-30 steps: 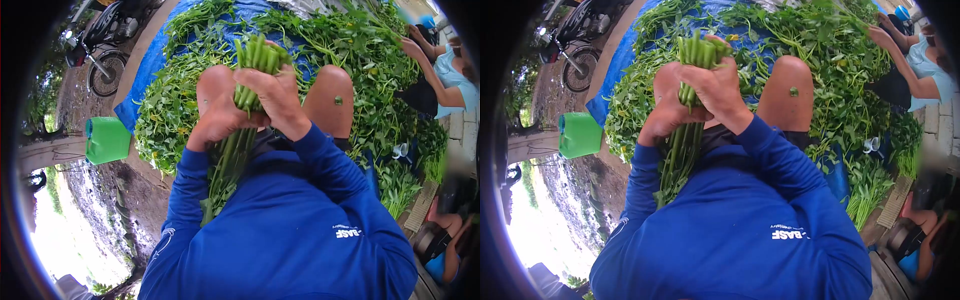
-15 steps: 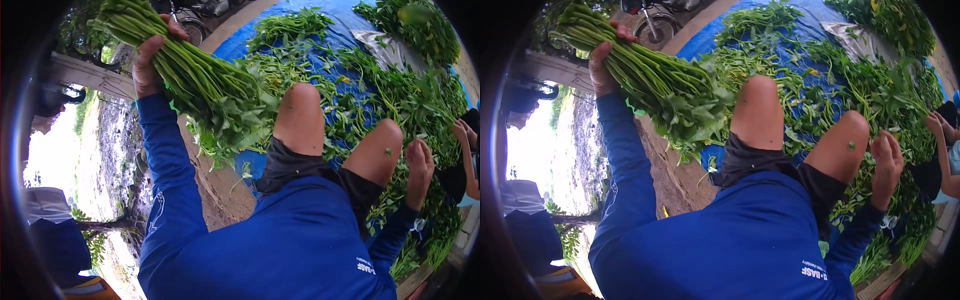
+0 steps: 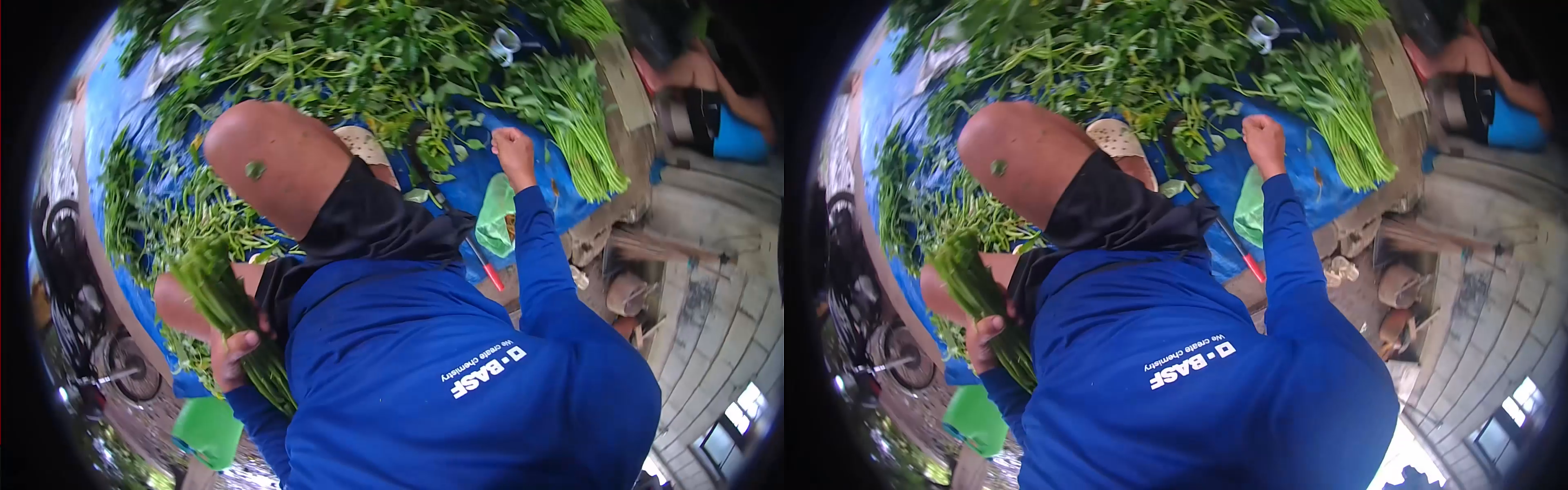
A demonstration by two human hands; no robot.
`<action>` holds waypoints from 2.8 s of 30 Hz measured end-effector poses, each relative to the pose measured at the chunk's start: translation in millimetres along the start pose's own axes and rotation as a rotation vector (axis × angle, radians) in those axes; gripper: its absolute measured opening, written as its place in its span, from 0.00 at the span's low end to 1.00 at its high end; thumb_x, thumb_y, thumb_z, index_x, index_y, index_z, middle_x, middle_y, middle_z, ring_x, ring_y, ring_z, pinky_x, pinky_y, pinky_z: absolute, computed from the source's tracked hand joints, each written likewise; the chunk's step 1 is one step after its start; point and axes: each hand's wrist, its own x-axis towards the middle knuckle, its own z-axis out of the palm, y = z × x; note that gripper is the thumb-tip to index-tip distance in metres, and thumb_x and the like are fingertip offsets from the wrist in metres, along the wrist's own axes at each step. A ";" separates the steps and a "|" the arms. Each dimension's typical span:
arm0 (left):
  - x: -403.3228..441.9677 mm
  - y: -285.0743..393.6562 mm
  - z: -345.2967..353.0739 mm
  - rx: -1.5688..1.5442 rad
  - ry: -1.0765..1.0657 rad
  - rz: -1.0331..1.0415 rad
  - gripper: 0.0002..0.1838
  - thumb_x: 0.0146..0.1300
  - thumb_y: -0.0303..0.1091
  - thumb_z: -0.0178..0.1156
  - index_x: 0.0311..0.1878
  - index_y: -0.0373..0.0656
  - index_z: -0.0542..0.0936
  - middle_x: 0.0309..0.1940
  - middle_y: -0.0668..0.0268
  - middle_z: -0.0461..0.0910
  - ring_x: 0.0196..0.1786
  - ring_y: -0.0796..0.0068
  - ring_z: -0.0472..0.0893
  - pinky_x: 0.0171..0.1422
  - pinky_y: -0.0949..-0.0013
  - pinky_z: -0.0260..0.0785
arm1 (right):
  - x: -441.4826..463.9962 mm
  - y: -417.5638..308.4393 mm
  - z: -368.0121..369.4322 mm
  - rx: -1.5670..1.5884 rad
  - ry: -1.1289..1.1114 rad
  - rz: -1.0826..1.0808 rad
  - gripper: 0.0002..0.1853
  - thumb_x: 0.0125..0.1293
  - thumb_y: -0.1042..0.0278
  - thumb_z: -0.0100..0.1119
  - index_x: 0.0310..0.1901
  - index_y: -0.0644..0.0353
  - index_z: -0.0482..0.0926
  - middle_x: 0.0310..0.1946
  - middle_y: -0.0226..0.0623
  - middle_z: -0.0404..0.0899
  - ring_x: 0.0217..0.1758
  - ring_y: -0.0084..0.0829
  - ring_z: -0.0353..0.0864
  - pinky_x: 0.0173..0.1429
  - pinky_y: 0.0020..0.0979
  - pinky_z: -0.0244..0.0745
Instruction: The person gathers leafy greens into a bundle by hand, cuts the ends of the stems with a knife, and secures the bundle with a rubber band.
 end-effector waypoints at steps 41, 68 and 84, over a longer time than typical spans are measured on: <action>83.7 78.6 111.5 0.491 -0.358 0.020 0.20 0.51 0.38 0.73 0.42 0.33 0.85 0.31 0.63 0.86 0.34 0.72 0.83 0.40 0.68 0.74 | -137.8 174.7 -83.2 -0.640 0.421 0.368 0.16 0.69 0.56 0.63 0.44 0.60 0.91 0.45 0.54 0.91 0.52 0.56 0.90 0.59 0.50 0.82; 76.0 68.5 51.4 0.482 -0.418 0.070 0.42 0.54 0.37 0.80 0.72 0.34 0.76 0.59 0.55 0.86 0.62 0.65 0.83 0.71 0.63 0.74 | -218.3 -310.9 207.5 0.543 -1.074 0.035 0.26 0.69 0.71 0.74 0.68 0.63 0.80 0.58 0.40 0.87 0.50 0.27 0.89 0.57 0.33 0.86; 124.0 48.6 66.7 -0.146 0.001 0.244 0.42 0.83 0.70 0.48 0.55 0.34 0.89 0.50 0.58 0.91 0.52 0.71 0.86 0.64 0.66 0.75 | -227.5 -330.3 206.4 0.530 -1.159 -0.047 0.34 0.64 0.66 0.70 0.71 0.70 0.75 0.59 0.41 0.84 0.57 0.32 0.86 0.66 0.37 0.82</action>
